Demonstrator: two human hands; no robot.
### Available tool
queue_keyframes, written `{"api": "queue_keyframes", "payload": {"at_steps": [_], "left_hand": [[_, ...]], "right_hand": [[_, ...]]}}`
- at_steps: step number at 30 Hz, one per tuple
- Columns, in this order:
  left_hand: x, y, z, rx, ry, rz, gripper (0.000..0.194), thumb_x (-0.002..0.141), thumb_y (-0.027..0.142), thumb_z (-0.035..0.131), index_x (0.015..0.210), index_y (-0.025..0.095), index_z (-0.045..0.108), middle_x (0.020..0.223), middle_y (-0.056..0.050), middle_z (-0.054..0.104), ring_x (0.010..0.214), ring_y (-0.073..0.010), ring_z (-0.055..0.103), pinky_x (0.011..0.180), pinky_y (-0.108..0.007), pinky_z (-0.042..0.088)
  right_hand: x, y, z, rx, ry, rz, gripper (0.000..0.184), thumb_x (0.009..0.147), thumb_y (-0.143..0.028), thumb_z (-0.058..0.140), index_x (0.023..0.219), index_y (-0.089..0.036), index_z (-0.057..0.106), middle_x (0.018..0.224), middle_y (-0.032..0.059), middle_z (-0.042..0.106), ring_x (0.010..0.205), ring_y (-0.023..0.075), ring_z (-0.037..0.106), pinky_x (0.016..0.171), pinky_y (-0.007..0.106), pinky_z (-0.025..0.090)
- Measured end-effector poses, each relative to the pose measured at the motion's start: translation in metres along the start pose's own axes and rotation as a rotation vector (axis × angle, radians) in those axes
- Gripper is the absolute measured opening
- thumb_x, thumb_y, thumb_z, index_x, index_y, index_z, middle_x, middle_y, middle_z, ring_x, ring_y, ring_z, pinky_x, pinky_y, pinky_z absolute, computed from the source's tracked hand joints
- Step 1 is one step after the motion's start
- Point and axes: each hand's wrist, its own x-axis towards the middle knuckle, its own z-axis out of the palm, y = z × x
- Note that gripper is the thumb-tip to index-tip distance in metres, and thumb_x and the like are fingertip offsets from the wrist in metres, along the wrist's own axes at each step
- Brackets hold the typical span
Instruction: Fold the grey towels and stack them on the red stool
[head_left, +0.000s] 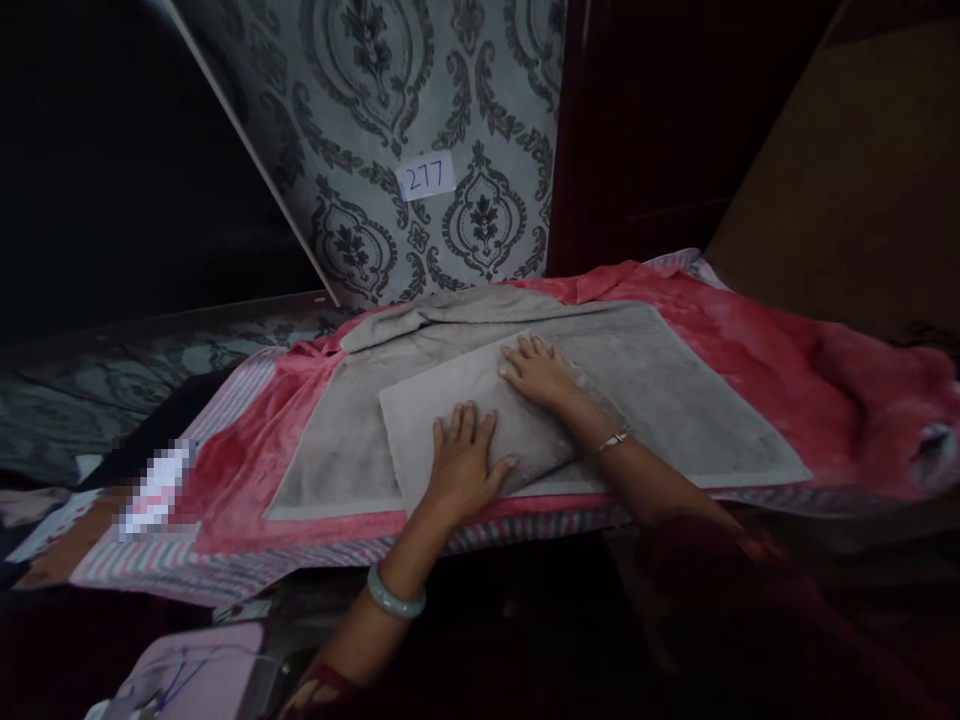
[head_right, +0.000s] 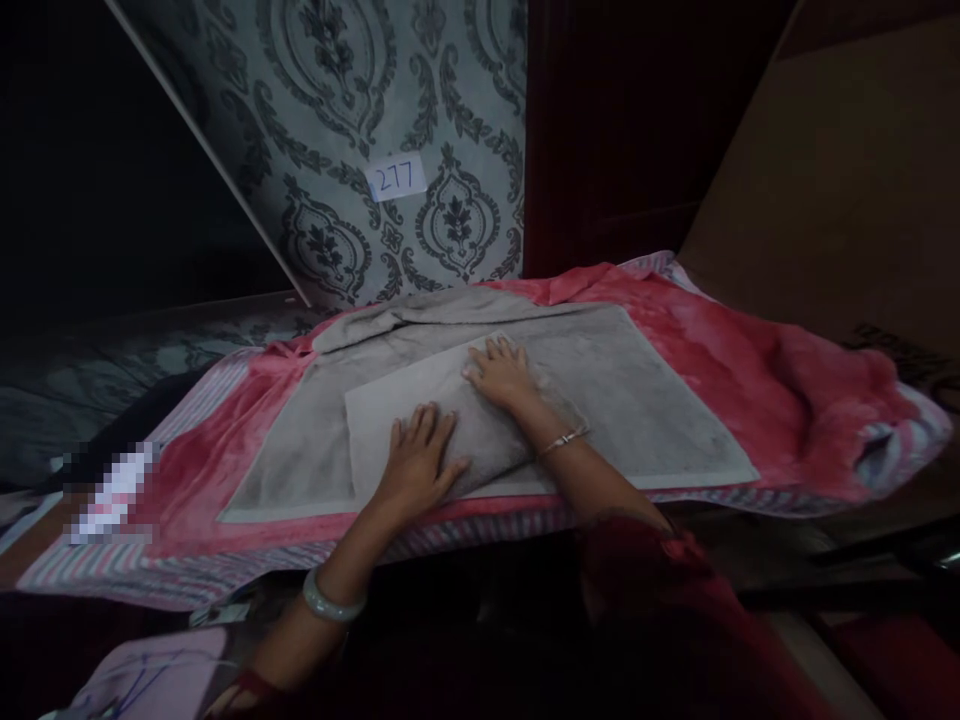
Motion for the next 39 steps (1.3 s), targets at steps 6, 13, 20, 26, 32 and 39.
{"api": "queue_keyframes", "payload": {"at_steps": [6,13,20,26,32,39], "left_hand": [[0.0,0.005,0.017,0.0,-0.001,0.049,0.075,0.094,0.061,0.046,0.158,0.025,0.029,0.166,-0.019,0.017,0.153,-0.0391,0.014,0.118,-0.068,0.015],[-0.026,-0.029,0.018,0.022,0.076,-0.029,0.069,0.094,0.055,0.051,0.154,0.022,0.04,0.163,-0.021,0.027,0.152,-0.0386,0.021,0.119,-0.061,0.022],[-0.067,-0.081,0.042,-0.076,0.256,-0.166,0.062,0.098,0.045,0.043,0.151,0.012,0.043,0.158,-0.025,0.034,0.149,-0.0378,0.029,0.115,-0.058,0.032],[-0.06,-0.103,0.041,-0.291,0.296,-0.242,0.069,0.094,0.047,0.049,0.15,0.009,0.04,0.147,-0.023,0.052,0.137,-0.0342,0.048,0.112,-0.055,0.04],[-0.027,-0.125,0.022,-0.602,0.301,-0.374,0.067,0.083,0.038,0.063,0.142,0.011,0.051,0.142,-0.019,0.057,0.132,-0.0327,0.053,0.112,-0.048,0.041],[0.004,-0.147,0.0,-0.772,0.37,-0.532,0.06,0.072,0.029,0.073,0.128,0.009,0.061,0.121,-0.019,0.068,0.117,-0.0323,0.061,0.104,-0.043,0.046]], "right_hand": [[-0.042,0.0,0.016,-0.038,0.038,-0.025,0.063,0.1,-0.06,0.031,0.159,-0.035,0.029,0.166,0.0031,0.019,0.152,0.0346,0.013,0.118,0.064,0.016],[-0.042,0.002,0.022,-0.055,0.063,-0.021,0.063,0.101,-0.06,0.029,0.158,-0.035,0.03,0.166,0.0019,0.022,0.151,0.0338,0.017,0.118,0.063,0.019],[-0.043,0.002,0.022,-0.047,0.09,-0.023,0.061,0.101,-0.059,0.029,0.157,-0.035,0.033,0.165,0.0028,0.025,0.151,0.0337,0.02,0.117,0.062,0.021],[-0.043,0.002,0.02,-0.002,0.089,-0.027,0.061,0.101,-0.057,0.032,0.157,-0.031,0.035,0.164,0.004,0.027,0.151,0.0328,0.02,0.118,0.061,0.02],[-0.038,0.001,0.018,0.046,0.07,-0.025,0.06,0.101,-0.051,0.039,0.156,-0.027,0.036,0.164,0.005,0.027,0.15,0.0324,0.021,0.118,0.059,0.021],[-0.036,0.029,0.004,0.184,0.192,0.109,0.059,0.095,-0.033,0.051,0.151,-0.014,0.045,0.156,0.0122,0.042,0.143,0.0249,0.038,0.119,0.037,0.028]]}}
